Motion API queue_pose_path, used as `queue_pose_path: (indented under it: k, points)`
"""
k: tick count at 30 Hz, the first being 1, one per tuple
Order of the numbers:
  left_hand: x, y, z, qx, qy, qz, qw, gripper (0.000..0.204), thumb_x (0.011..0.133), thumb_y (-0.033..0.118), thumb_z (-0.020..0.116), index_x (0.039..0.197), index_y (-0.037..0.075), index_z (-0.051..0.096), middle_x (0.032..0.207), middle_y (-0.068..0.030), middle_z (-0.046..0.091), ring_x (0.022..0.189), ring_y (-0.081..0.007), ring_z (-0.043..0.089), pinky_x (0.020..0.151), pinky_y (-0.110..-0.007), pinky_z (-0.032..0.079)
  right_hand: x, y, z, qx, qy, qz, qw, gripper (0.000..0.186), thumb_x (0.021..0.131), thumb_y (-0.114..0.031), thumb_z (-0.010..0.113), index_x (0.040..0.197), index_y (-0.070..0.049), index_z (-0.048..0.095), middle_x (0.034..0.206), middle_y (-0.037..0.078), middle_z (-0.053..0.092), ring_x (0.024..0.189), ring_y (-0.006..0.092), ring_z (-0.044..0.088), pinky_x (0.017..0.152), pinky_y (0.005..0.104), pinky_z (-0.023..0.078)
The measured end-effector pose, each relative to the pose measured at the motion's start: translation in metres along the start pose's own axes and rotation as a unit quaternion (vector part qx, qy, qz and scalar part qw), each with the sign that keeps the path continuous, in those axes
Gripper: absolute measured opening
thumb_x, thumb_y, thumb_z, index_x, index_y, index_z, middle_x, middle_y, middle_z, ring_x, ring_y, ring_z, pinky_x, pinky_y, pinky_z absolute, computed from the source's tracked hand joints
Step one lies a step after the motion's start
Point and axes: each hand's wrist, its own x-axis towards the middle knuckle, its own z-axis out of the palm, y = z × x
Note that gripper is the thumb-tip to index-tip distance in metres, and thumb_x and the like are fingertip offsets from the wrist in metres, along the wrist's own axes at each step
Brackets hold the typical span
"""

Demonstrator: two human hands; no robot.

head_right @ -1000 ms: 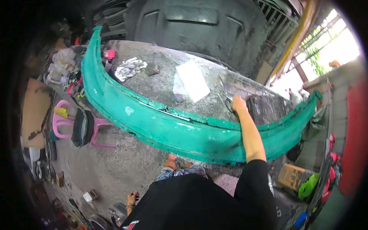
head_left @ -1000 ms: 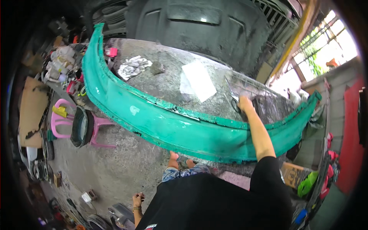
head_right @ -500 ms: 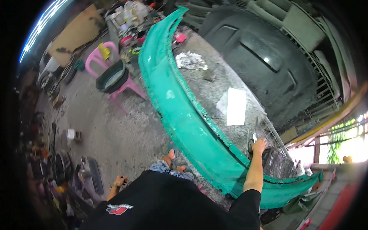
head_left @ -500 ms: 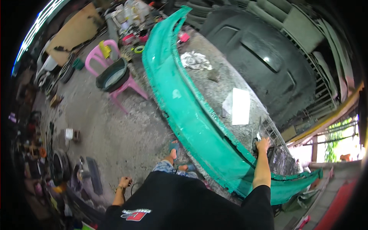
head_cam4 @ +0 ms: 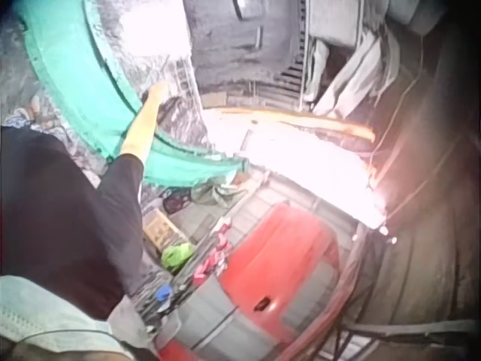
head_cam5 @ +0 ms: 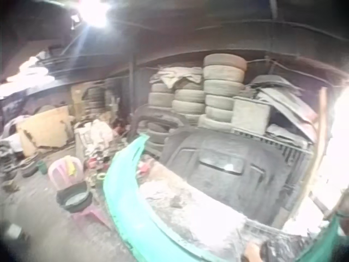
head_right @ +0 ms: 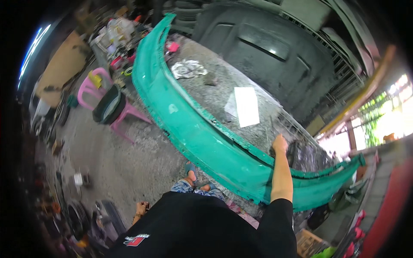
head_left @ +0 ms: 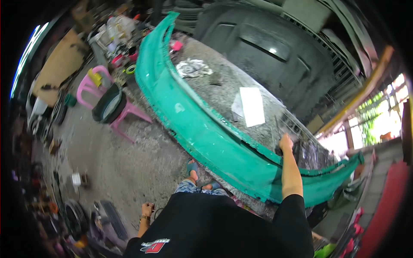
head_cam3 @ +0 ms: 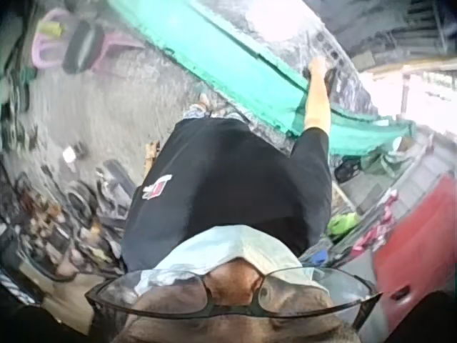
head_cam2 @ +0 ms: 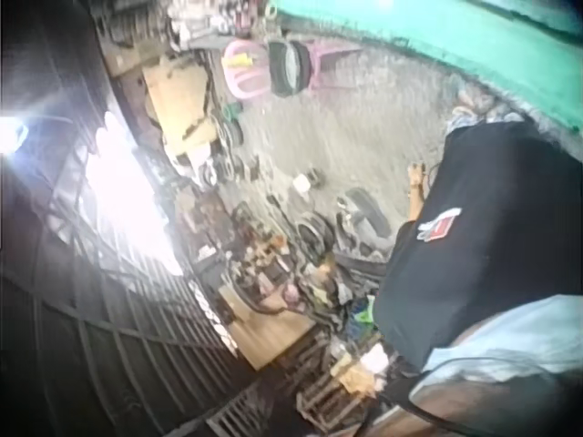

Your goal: The person applies fiberglass mesh and patches to a damaged green vehicle bumper using scissors to cut the material.

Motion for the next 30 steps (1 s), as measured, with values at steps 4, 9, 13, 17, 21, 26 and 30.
queue_pose_path:
  k: [4, 9, 13, 17, 21, 26, 30]
  points:
    - [0.017, 0.021, -0.008, 0.078, 0.064, 0.158, 0.982, 0.021, 0.085, 0.013, 0.062, 0.07, -0.001, 0.056, 0.061, -0.0071, 0.058, 0.054, -0.0136, 0.055, 0.049, -0.03, 0.044, -0.044, -0.054, -0.076, -0.025, 0.147, -0.148, 0.978, 0.034, 0.081, -0.012, 0.058, 0.11, -0.002, 0.044, 0.097, 0.025, 0.062, 0.091, 0.0413, 0.061, 0.075, 0.0518, 0.046]
    - [0.0, 0.186, 0.076, -0.026, -0.057, 0.228, 0.972, 0.029, 0.09, 0.019, 0.06, 0.066, 0.004, 0.053, 0.06, -0.0022, 0.055, 0.052, -0.0095, 0.05, 0.047, -0.025, 0.039, -0.11, -0.039, -0.139, 0.12, 0.049, -0.102, 0.986, 0.031, 0.086, -0.017, 0.056, 0.107, 0.002, 0.044, 0.102, 0.025, 0.057, 0.098, 0.0394, 0.055, 0.083, 0.0474, 0.042]
    - [-0.048, 0.304, 0.177, -0.104, -0.224, 0.231, 0.941, 0.026, 0.091, 0.026, 0.059, 0.075, 0.006, 0.055, 0.067, -0.002, 0.058, 0.059, -0.0077, 0.054, 0.051, -0.022, 0.039, -0.157, -0.026, -0.129, 0.257, -0.014, -0.194, 0.947, 0.044, 0.088, -0.025, 0.055, 0.119, 0.005, 0.045, 0.11, 0.019, 0.053, 0.104, 0.0288, 0.052, 0.087, 0.0387, 0.04]
    - [-0.074, 0.37, 0.255, -0.085, -0.327, 0.185, 0.923, 0.04, 0.088, 0.045, 0.059, 0.081, 0.006, 0.059, 0.071, -0.0023, 0.062, 0.062, -0.0088, 0.057, 0.054, -0.022, 0.041, -0.204, -0.034, -0.113, 0.475, -0.238, -0.161, 0.832, 0.044, 0.084, -0.008, 0.056, 0.125, 0.003, 0.046, 0.105, 0.007, 0.05, 0.098, 0.0164, 0.048, 0.086, 0.0267, 0.039]
    - [-0.066, 0.39, 0.32, -0.08, -0.343, 0.1, 0.931, 0.055, 0.078, 0.063, 0.061, 0.078, 0.008, 0.054, 0.071, -0.0056, 0.062, 0.061, -0.012, 0.058, 0.053, -0.025, 0.043, -0.232, -0.032, -0.094, 0.499, -0.366, -0.049, 0.784, 0.03, 0.078, -0.014, 0.075, 0.097, -0.005, 0.054, 0.079, -0.002, 0.055, 0.07, 0.0078, 0.055, 0.064, 0.0202, 0.043]
    - [-0.062, 0.388, 0.354, -0.067, -0.307, 0.068, 0.947, 0.049, 0.078, 0.057, 0.065, 0.081, 0.01, 0.05, 0.075, -0.0048, 0.057, 0.064, -0.0132, 0.058, 0.05, -0.027, 0.046, -0.215, -0.009, -0.094, 0.46, -0.473, -0.043, 0.75, 0.03, 0.081, -0.027, 0.072, 0.095, -0.007, 0.054, 0.074, 0.003, 0.059, 0.07, 0.0116, 0.057, 0.064, 0.0256, 0.045]
    - [-0.052, 0.369, 0.356, -0.096, -0.304, 0.076, 0.945, 0.038, 0.08, 0.044, 0.067, 0.084, 0.011, 0.049, 0.077, -0.0038, 0.055, 0.066, -0.0123, 0.058, 0.05, -0.026, 0.047, -0.182, -0.008, -0.106, 0.412, -0.601, -0.065, 0.682, 0.035, 0.085, -0.041, 0.065, 0.092, -0.008, 0.056, 0.074, 0.004, 0.059, 0.068, 0.0129, 0.058, 0.064, 0.0264, 0.046]
